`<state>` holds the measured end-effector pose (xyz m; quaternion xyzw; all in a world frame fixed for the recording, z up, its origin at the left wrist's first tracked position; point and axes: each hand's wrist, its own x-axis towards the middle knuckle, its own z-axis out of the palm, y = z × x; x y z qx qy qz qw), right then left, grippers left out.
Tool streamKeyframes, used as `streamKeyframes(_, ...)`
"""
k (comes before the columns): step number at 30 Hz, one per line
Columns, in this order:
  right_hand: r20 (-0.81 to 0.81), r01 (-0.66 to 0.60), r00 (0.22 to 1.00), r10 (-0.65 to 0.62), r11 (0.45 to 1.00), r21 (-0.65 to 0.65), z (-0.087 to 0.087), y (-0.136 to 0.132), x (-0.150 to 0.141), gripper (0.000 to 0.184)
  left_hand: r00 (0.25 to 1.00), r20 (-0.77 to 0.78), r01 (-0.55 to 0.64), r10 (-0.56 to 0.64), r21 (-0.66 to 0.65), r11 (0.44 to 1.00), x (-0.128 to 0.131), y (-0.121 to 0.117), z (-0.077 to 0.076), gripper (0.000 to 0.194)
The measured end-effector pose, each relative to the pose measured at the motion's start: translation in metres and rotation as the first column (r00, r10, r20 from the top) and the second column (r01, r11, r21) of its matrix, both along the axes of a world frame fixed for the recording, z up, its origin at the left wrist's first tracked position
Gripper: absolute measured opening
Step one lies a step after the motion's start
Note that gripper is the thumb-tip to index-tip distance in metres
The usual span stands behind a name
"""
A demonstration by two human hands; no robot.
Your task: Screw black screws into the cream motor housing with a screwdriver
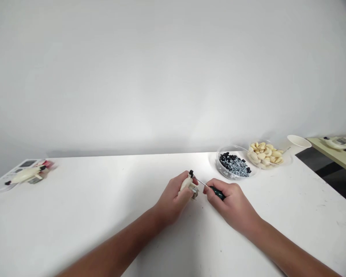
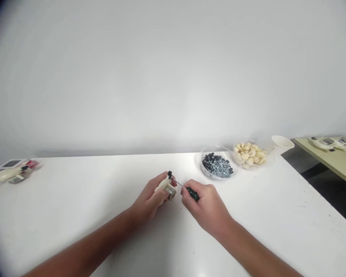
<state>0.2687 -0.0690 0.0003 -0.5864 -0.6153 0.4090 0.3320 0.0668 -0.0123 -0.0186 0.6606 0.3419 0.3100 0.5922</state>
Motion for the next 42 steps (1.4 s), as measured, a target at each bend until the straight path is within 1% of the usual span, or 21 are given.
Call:
streamKeyframes(7,-0.071,0.017,0.997,-0.023,0.997,-0.078,-0.006,0.002,-0.001,0.027,1.000,-0.009,0.018,-0.017,0.067,0.998,-0.001,0.001,-0.002,0.019)
streamKeyframes(9,-0.119,0.021,0.992,-0.035,0.992,-0.121,-0.009,0.003,-0.001,0.027,1.000,-0.017,0.026,-0.025,0.083,0.996,-0.001,0.001,-0.002,0.019)
streamKeyframes(12,-0.233,0.011,0.970,-0.064,0.975,-0.220,-0.013,0.005,-0.001,0.028,0.999,-0.028,0.028,-0.025,0.110,0.993,-0.002,0.001,-0.001,0.019)
streamKeyframes(15,-0.385,-0.019,0.917,-0.105,0.952,-0.306,-0.014,0.006,-0.002,0.029,0.999,-0.046,0.031,-0.025,0.139,0.990,-0.002,0.001,0.001,0.017)
streamKeyframes(19,-0.561,-0.059,0.803,-0.199,0.911,-0.407,-0.010,0.004,-0.003,0.027,0.998,-0.061,0.035,-0.026,0.160,0.986,-0.002,0.001,0.003,0.018)
streamKeyframes(21,-0.607,-0.083,0.754,-0.252,0.880,-0.468,-0.007,0.004,-0.003,0.025,0.997,-0.072,0.038,-0.025,0.175,0.984,-0.002,0.001,0.002,0.019)
streamKeyframes(24,-0.650,-0.158,0.686,-0.328,0.804,-0.573,-0.004,0.003,-0.002,0.026,0.996,-0.085,0.041,-0.023,0.216,0.976,-0.004,0.003,0.001,0.018)
streamKeyframes(25,-0.658,-0.181,0.668,-0.346,0.783,-0.596,-0.004,0.003,-0.001,0.026,0.996,-0.087,0.039,-0.020,0.231,0.972,-0.004,0.003,0.001,0.018)
streamKeyframes(26,-0.662,-0.192,0.660,-0.356,0.772,-0.606,-0.004,0.003,-0.001,0.026,0.996,-0.089,0.035,-0.014,0.242,0.970,-0.004,0.003,0.000,0.018)
streamKeyframes(27,-0.662,-0.189,0.662,-0.352,0.776,-0.602,-0.004,0.004,-0.001,0.026,0.996,-0.091,0.029,-0.006,0.248,0.968,-0.004,0.004,0.001,0.018)
streamKeyframes(29,-0.660,-0.161,0.689,-0.300,0.824,-0.543,-0.007,0.006,0.000,0.026,0.996,-0.090,0.014,0.008,0.245,0.969,-0.004,0.005,0.001,0.019)
streamKeyframes(33,-0.644,-0.117,0.754,-0.127,0.939,-0.322,-0.014,0.011,0.002,0.032,0.998,-0.054,-0.009,0.021,0.212,0.977,-0.002,0.005,0.003,0.020)
streamKeyframes(35,-0.604,-0.034,0.791,-0.094,0.980,-0.196,-0.016,0.013,0.003,0.035,0.998,-0.049,-0.016,0.026,0.203,0.979,-0.002,0.004,0.003,0.030)
streamKeyframes(37,-0.541,0.063,0.835,-0.103,0.994,-0.092,-0.018,0.014,0.005,0.037,0.997,-0.080,0.006,0.010,0.206,0.978,-0.002,0.002,0.003,0.042)
streamKeyframes(38,-0.497,0.087,0.862,-0.101,0.995,-0.051,-0.019,0.014,0.005,0.035,0.995,-0.104,0.026,-0.003,0.218,0.976,-0.002,0.001,0.004,0.046)
streamKeyframes(40,-0.400,0.075,0.914,-0.063,0.997,0.014,-0.020,0.013,0.006,0.028,0.987,-0.160,0.066,-0.023,0.270,0.961,-0.001,-0.002,0.004,0.050)
streamKeyframes(42,-0.314,0.041,0.950,-0.011,0.995,0.089,-0.022,0.012,0.007,0.028,0.976,-0.216,0.086,-0.009,0.349,0.933,-0.001,-0.004,0.004,0.051)
